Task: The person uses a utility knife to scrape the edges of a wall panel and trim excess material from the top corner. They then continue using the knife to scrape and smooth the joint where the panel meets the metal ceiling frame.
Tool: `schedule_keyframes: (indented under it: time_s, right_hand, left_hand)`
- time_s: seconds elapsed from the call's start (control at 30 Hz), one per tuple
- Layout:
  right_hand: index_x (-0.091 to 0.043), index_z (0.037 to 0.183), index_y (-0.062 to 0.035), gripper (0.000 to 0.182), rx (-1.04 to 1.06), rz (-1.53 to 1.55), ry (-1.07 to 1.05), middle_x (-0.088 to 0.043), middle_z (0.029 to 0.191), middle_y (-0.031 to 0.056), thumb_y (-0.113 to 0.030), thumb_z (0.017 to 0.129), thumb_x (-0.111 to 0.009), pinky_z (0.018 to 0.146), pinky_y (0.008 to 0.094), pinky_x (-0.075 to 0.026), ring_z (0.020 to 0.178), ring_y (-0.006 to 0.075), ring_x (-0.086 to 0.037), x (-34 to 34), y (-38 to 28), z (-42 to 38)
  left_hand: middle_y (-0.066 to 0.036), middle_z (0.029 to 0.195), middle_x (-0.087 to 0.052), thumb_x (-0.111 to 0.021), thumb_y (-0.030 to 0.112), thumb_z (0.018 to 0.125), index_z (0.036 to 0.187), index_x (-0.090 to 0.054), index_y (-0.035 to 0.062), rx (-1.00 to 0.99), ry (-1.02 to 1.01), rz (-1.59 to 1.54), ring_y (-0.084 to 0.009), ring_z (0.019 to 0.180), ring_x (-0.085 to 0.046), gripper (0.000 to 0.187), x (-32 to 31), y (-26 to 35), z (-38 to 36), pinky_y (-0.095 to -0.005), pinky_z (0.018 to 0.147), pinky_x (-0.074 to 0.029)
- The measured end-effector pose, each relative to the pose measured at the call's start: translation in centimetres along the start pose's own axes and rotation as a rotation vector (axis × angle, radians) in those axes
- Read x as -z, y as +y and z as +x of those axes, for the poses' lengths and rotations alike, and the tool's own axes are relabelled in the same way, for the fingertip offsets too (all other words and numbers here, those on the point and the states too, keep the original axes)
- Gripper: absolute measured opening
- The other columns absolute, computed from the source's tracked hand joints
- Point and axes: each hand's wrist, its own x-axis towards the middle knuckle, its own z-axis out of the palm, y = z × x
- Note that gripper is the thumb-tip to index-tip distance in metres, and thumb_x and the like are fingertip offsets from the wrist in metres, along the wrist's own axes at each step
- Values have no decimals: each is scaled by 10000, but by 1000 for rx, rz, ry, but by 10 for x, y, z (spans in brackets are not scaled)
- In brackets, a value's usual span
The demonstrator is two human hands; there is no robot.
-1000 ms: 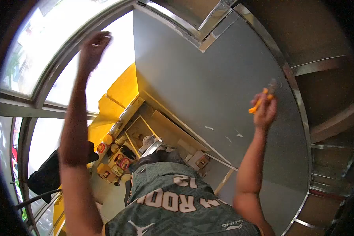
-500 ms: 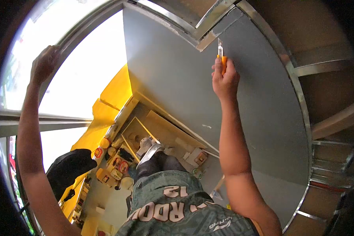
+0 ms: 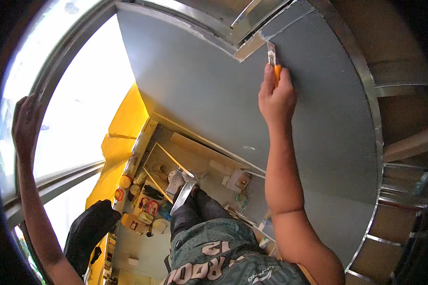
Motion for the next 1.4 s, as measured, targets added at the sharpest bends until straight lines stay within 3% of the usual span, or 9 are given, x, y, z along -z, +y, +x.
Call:
schedule_keyframes:
  time_s: [0.03, 0.13, 0.2, 0.63, 0.73, 0.8, 0.87, 1.03, 1.4]
  right_hand:
    - [-570, 861, -46, 350, 13, -65, 35, -647, 678, 197, -340, 1050, -595, 554, 519, -488, 634, 439, -666, -2, -2, -1]
    - [-561, 852, -55, 343, -5, -140, 67, -640, 672, 192, -333, 1047, -601, 547, 514, -485, 624, 434, -664, -8, -7, -2]
    - [-557, 849, -58, 337, -37, -151, 63, -636, 668, 189, -328, 1046, -605, 544, 510, -485, 619, 431, -662, -12, -7, -7]
    - [-565, 880, -26, 330, -13, -30, 120, -622, 682, 195, -307, 1050, -598, 575, 493, -483, 637, 430, -645, -49, 7, -24]
    - [-578, 843, -45, 370, -24, 70, -9, -620, 630, 85, -332, 1077, -572, 519, 377, -480, 550, 240, -645, -38, 18, -24]
    - [-577, 833, -49, 379, -20, 82, -5, -611, 616, 63, -340, 1077, -574, 513, 362, -477, 535, 204, -629, -28, 21, -24]
    - [-570, 808, -57, 397, -2, 73, 26, -600, 596, 29, -349, 1077, -579, 514, 329, -473, 510, 144, -595, -20, 20, -24]
    - [-573, 811, -52, 401, -17, 91, 69, -607, 600, 33, -353, 1075, -583, 521, 334, -475, 524, 155, -612, -22, 21, -8]
    - [-606, 821, -59, 387, 9, 165, 93, -636, 608, 32, -361, 1063, -603, 551, 345, -498, 546, 173, -645, -28, 17, -4]
  left_hand:
    - [-131, 1317, -634, -714, 36, 952, 1372, -622, 73, 234, -12, -327, -280, 1201, -647, 431, -7, -6, -6, -356, 984, -580]
    - [-124, 1334, -636, -675, 13, 970, 1392, -614, 86, -161, -28, 153, -266, 1218, -646, 433, 2, -17, -11, -349, 1000, -577]
    - [-108, 1350, -639, -655, 7, 979, 1403, -614, 101, 85, -70, -55, -245, 1230, -641, 436, 2, -12, -15, -341, 1031, -563]
    - [-88, 1337, -646, -679, 93, 996, 1399, -620, 108, 160, -71, 66, -226, 1179, -661, 407, -4, -12, -14, -340, 1032, -557]
    - [-84, 1322, -648, -675, 81, 995, 1399, -619, 108, 311, -92, -145, -226, 1177, -660, 408, 3, 1, -12, -327, 1013, -566]
    - [-89, 1315, -647, -670, 52, 990, 1403, -614, 104, 66, -29, 23, -229, 1181, -659, 420, 5, 0, -9, -316, 996, -576]
    - [-95, 1317, -647, -672, 41, 985, 1403, -612, 102, 146, -39, -72, -231, 1186, -657, 427, 2, -1, -10, -319, 997, -577]
    - [-109, 1338, -644, -671, 25, 978, 1406, -607, 96, -20, -16, -186, -244, 1204, -652, 439, 1, -18, -11, -333, 1016, -573]
    - [-96, 1365, -644, -628, 133, 1034, 1402, -610, 93, 166, -87, 40, -229, 1265, -626, 370, -3, -25, -20, -362, 1097, -515]
